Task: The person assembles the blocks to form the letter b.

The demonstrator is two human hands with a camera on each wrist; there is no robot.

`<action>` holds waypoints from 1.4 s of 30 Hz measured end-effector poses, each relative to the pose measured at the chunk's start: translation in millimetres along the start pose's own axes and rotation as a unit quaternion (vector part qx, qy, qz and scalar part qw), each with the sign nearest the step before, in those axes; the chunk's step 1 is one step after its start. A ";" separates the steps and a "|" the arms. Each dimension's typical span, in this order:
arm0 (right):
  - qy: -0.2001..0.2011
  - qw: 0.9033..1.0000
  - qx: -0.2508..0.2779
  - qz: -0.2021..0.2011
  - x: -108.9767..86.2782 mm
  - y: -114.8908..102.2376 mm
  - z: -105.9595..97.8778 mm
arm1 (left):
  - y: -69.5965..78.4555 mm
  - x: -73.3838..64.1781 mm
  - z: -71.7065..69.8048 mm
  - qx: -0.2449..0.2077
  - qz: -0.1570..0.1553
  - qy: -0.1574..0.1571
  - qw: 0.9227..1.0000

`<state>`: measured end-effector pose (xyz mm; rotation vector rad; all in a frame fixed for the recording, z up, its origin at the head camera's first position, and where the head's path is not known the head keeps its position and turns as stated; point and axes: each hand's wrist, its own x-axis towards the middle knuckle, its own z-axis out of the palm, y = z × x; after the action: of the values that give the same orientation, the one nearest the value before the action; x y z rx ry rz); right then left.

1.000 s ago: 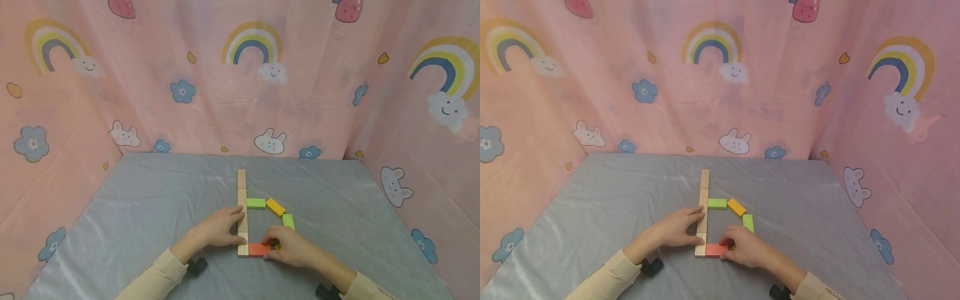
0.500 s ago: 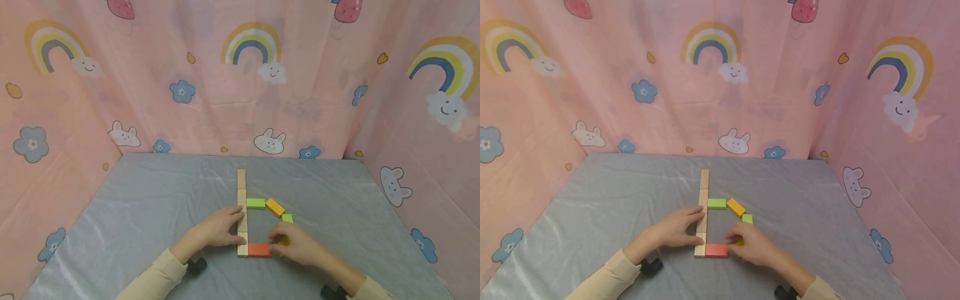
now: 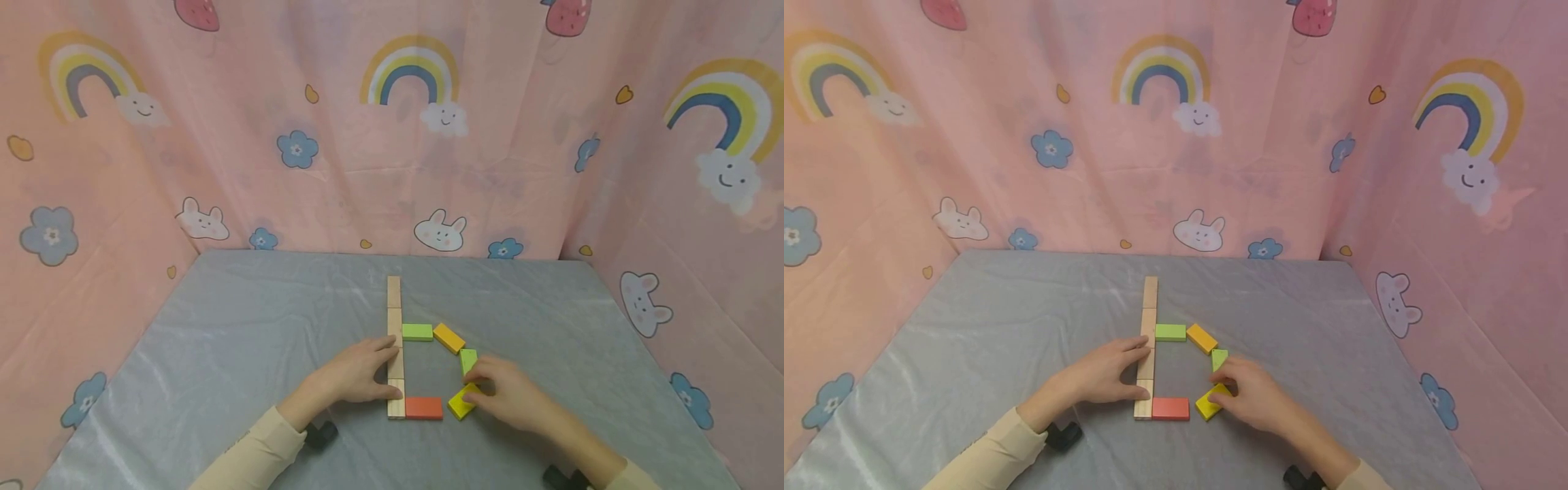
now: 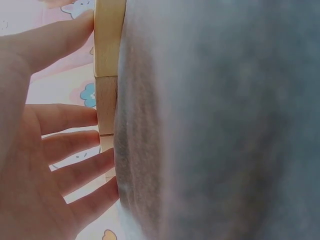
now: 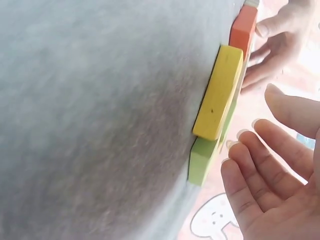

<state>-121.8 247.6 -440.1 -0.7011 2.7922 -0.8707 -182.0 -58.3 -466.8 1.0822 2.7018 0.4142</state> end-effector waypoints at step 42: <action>-0.008 0.998 -0.006 0.065 1.6 7.2 -2.4 | 0.9 -0.8 -0.1 -0.001 -0.008 0.000 1.000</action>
<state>-126.7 253.3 -442.2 -0.5187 2.7950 -0.8205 -180.9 -58.3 -466.4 1.0599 2.7081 0.4135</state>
